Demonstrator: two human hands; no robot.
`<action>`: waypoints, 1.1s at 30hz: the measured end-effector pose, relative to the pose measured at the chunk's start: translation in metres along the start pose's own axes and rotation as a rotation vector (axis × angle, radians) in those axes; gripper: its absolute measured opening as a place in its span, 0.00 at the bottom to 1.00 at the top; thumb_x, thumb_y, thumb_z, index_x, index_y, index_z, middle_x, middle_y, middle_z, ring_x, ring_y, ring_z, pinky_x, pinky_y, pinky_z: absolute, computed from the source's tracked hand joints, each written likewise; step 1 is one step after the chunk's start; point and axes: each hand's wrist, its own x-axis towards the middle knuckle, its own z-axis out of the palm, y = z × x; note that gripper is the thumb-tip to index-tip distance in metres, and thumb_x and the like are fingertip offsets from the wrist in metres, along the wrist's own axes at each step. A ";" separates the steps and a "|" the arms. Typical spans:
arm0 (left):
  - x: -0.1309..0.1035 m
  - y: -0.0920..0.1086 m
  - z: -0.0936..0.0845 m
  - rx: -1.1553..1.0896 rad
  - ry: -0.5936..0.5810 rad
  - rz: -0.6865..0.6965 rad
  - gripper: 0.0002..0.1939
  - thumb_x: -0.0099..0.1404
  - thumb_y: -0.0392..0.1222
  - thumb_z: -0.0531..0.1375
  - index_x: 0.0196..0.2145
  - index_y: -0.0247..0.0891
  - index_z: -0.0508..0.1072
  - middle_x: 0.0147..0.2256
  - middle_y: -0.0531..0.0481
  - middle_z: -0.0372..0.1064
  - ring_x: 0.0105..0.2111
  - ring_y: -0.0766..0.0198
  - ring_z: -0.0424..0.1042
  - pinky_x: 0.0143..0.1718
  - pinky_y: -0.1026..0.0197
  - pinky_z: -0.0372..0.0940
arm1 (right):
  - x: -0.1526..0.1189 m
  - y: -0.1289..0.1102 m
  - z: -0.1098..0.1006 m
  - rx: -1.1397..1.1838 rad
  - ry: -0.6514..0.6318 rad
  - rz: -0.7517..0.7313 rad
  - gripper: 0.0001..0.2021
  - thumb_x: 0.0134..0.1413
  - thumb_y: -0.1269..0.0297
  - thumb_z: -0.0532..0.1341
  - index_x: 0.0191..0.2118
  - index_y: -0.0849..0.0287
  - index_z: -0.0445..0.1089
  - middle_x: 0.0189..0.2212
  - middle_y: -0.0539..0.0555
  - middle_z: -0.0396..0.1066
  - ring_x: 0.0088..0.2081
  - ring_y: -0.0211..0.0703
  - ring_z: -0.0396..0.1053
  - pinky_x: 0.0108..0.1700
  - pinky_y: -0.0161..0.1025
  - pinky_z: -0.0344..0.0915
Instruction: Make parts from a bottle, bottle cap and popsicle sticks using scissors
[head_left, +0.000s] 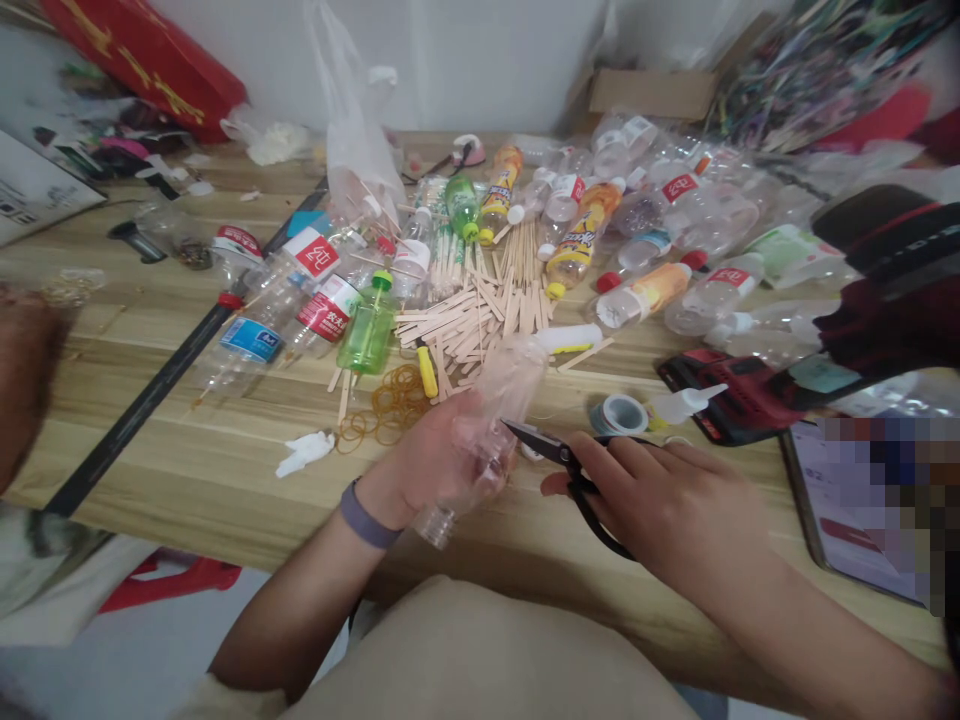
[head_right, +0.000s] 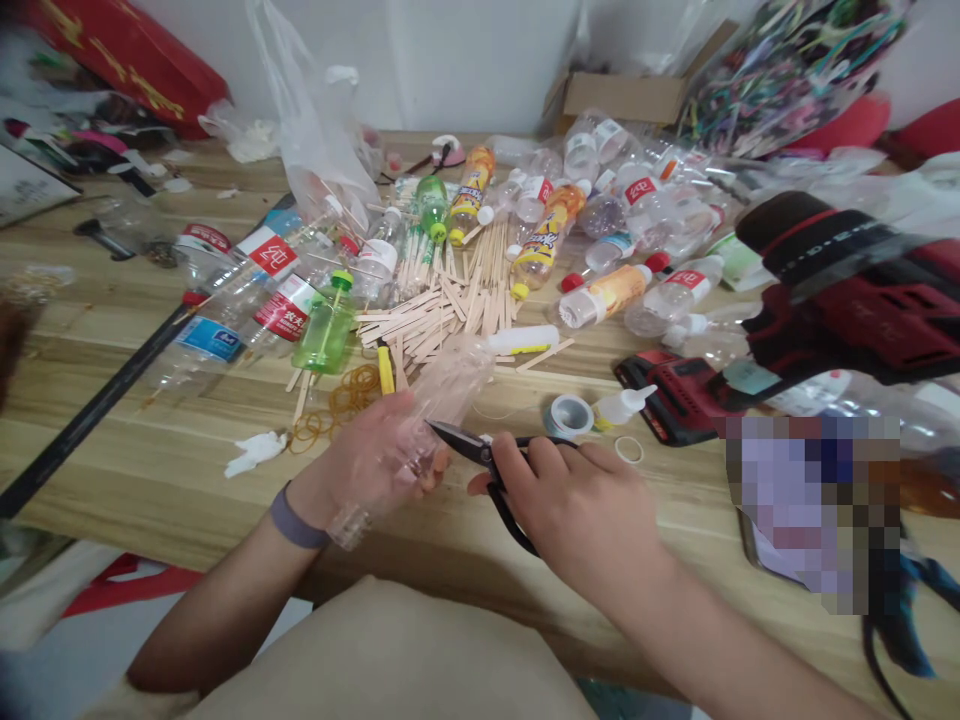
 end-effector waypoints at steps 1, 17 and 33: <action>0.000 0.000 0.000 0.001 -0.013 -0.003 0.25 0.68 0.58 0.52 0.31 0.33 0.74 0.26 0.46 0.71 0.25 0.62 0.70 0.28 0.63 0.63 | 0.001 0.001 -0.001 0.002 0.009 -0.002 0.25 0.75 0.55 0.45 0.32 0.58 0.72 0.19 0.48 0.60 0.19 0.44 0.61 0.29 0.40 0.47; -0.001 -0.002 -0.008 -0.015 -0.006 0.037 0.27 0.70 0.58 0.50 0.37 0.32 0.77 0.28 0.46 0.76 0.27 0.64 0.74 0.34 0.63 0.67 | -0.011 0.002 -0.004 0.180 -0.087 0.146 0.32 0.69 0.38 0.42 0.43 0.59 0.73 0.30 0.54 0.70 0.29 0.46 0.70 0.27 0.40 0.55; -0.025 -0.007 0.000 0.497 -0.125 -0.105 0.24 0.70 0.53 0.50 0.36 0.34 0.80 0.24 0.46 0.77 0.15 0.65 0.69 0.17 0.68 0.56 | 0.017 0.004 0.005 0.588 -0.157 -0.032 0.30 0.48 0.67 0.73 0.57 0.61 0.65 0.40 0.56 0.71 0.45 0.52 0.67 0.42 0.44 0.67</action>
